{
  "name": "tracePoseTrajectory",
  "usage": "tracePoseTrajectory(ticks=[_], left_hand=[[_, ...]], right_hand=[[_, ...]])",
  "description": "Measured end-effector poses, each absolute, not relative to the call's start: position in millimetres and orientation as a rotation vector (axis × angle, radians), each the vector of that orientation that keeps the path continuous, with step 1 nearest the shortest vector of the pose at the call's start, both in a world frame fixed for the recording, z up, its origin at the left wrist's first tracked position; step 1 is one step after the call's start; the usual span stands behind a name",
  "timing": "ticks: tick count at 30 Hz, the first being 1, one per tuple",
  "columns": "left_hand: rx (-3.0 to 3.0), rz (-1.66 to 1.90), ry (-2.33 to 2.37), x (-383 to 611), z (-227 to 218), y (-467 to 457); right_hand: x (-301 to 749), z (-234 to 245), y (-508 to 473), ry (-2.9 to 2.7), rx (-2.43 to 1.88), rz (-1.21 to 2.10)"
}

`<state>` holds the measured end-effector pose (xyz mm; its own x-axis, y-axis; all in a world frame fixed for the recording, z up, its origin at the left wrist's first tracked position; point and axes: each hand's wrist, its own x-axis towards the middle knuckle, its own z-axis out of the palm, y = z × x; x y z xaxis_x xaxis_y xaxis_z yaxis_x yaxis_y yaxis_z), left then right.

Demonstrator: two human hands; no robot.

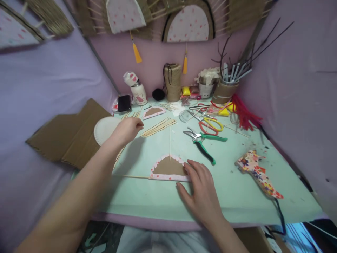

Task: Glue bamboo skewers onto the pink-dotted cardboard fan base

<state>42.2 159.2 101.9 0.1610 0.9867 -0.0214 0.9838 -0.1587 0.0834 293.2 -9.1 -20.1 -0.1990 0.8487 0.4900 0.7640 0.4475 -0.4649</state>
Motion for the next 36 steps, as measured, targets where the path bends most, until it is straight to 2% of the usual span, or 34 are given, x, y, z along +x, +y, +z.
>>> tracePoseTrajectory(ticks=[4,10,21,28,36], left_hand=[[2.275,-0.124,1.934,56.1,88.0,203.2],[2.22,-0.264,1.931,71.2,66.3,222.9],[2.143,-0.316,1.946,69.2,58.5,228.3],[2.11,-0.104,1.909,66.8,69.7,223.4],[2.028,0.421,1.779,80.3,108.3,167.1]], right_hand=[[294.7,-20.9,-10.0,-1.979,-1.305,0.146],[295.5,-19.9,-10.8,-1.968,-1.262,0.134],[294.8,-19.0,-9.5,-1.956,-1.256,0.15],[293.9,-17.5,-8.7,-1.952,-1.266,0.125],[301.8,-12.7,-20.4,-1.856,-1.213,0.131]])
